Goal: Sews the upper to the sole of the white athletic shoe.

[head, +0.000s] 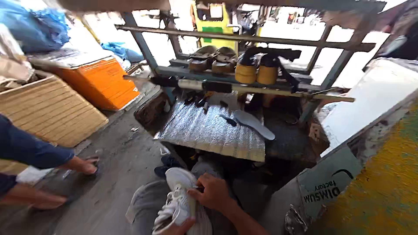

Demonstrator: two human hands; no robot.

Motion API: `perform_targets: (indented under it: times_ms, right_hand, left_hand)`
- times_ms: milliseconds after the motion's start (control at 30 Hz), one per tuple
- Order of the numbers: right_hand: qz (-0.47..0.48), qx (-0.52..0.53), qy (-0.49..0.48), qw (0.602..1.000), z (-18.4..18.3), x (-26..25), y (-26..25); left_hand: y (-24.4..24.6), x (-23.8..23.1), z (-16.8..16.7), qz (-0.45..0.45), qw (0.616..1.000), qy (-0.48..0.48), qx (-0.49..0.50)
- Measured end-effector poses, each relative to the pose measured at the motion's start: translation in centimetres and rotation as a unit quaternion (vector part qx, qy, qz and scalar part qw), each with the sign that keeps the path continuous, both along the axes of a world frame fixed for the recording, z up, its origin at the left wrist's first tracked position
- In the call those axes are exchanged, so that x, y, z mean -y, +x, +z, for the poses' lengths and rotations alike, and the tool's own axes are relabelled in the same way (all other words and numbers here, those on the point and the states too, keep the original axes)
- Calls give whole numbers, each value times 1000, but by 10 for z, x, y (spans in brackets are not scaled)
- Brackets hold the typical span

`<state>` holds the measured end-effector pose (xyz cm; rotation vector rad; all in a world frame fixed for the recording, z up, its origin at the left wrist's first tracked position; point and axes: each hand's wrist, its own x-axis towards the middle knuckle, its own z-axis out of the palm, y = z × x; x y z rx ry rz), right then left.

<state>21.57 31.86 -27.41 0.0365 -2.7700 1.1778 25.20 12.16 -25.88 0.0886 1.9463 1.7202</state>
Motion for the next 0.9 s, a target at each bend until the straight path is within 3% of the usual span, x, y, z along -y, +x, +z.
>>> perform_targets:
  times_ms: [67,167,267,367,467,567,633,733,900]
  right_hand:
    - [-2,4,21,1000,8,1,4]
    - [3,17,25,1000,11,-2,4]
    - [21,59,-14,998,15,-15,0]
    - [34,93,-135,986,26,-33,-1]
    - [-71,14,-273,959,24,-43,11]
    - [-129,-83,-345,926,1,-45,22]
    - [-129,-151,-336,921,-12,-49,34]
    - [-140,-174,-279,934,0,-60,57]
    - [-73,-51,-155,984,13,-57,74]
  left_hand:
    - [-1,0,3,1,1000,13,22]
    - [-15,4,2,-25,990,120,70]
    - [-22,-3,3,44,972,193,125]
    - [-11,-9,16,93,970,188,121]
    - [2,-10,33,102,977,147,117]
    - [3,-17,23,88,980,134,116]
    - [0,-24,12,89,977,153,119]
    - [-8,-25,4,101,966,186,151]
    - [-16,-17,-2,106,947,238,190]
